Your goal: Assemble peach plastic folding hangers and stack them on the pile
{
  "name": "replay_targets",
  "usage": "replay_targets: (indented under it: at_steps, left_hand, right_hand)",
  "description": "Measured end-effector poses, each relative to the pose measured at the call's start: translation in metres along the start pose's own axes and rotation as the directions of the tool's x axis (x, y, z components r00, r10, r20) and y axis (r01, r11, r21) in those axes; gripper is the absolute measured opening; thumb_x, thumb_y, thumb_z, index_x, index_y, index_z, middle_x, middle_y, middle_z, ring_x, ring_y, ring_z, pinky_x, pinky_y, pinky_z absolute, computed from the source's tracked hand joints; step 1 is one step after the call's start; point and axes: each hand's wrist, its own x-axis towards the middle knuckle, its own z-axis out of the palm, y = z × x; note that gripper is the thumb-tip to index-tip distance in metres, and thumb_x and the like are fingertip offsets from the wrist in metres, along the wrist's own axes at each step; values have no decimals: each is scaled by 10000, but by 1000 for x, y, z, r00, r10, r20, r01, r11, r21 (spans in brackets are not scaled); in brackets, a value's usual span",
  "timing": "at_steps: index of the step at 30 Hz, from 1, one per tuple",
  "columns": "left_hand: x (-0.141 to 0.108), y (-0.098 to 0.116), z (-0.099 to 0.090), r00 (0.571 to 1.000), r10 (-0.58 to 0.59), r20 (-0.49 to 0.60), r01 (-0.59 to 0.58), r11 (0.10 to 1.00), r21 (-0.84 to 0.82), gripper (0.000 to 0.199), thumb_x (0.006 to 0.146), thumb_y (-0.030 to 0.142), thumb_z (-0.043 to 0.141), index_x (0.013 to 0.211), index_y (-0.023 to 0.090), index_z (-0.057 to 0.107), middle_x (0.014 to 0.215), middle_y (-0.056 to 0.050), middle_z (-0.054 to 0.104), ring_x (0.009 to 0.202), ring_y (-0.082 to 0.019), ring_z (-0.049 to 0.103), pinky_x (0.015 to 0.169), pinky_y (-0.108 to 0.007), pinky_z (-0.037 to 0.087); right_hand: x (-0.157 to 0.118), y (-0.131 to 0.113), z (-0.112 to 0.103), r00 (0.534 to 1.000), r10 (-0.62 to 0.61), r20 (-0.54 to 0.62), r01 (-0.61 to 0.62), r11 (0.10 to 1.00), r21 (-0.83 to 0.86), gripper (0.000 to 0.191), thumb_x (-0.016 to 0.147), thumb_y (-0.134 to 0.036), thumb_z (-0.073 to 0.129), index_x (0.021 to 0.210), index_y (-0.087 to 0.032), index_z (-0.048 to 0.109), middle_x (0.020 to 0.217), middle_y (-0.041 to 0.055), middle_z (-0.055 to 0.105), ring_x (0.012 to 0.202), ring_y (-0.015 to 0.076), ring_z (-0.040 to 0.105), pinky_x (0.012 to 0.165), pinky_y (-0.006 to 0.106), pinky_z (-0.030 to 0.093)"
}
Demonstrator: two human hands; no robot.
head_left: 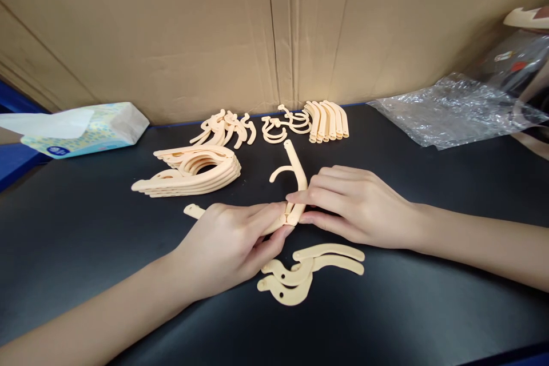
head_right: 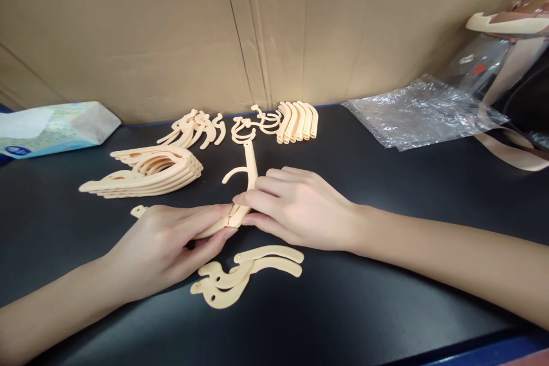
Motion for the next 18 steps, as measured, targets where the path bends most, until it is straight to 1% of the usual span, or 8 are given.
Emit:
replay_targets:
  at_steps: [7,11,16,18]
  left_hand:
    - [1,2,-1,1000,-4,21,4,1000,12,117,979,175,482,963,162,598,643,68,554,468,-71,436,441,-214,300]
    - [1,2,0,1000,-4,26,3,1000,20,123,981,176,474,953,157,592,655,61,574,475,-73,453,444,-212,312]
    - [-1,-1,3,1000,0,10,0,1000,19,134,988,193,470,896,181,566,645,70,546,466,-73,428,435,-227,281]
    - [-2,-1,3,1000,-8,18,7,1000,20,137,993,205,468,897,186,563,651,68,552,473,-75,441,440,-228,286]
  right_hand:
    - [0,2,0,999,23,28,-26,995,98,272,980,-275,518,1126,-85,647,945,73,683,805,162,571,738,277,473]
    - [-1,2,0,999,32,42,-36,994,102,295,979,-276,517,1164,-86,646,940,73,678,809,163,573,734,279,479]
    - [-2,2,1,998,38,44,-42,994,97,318,982,-297,511,1186,-90,640,915,74,672,806,164,577,721,278,482]
    - [-2,2,2,998,41,44,-45,994,98,320,979,-312,518,1182,-95,639,915,73,669,812,165,580,715,280,485]
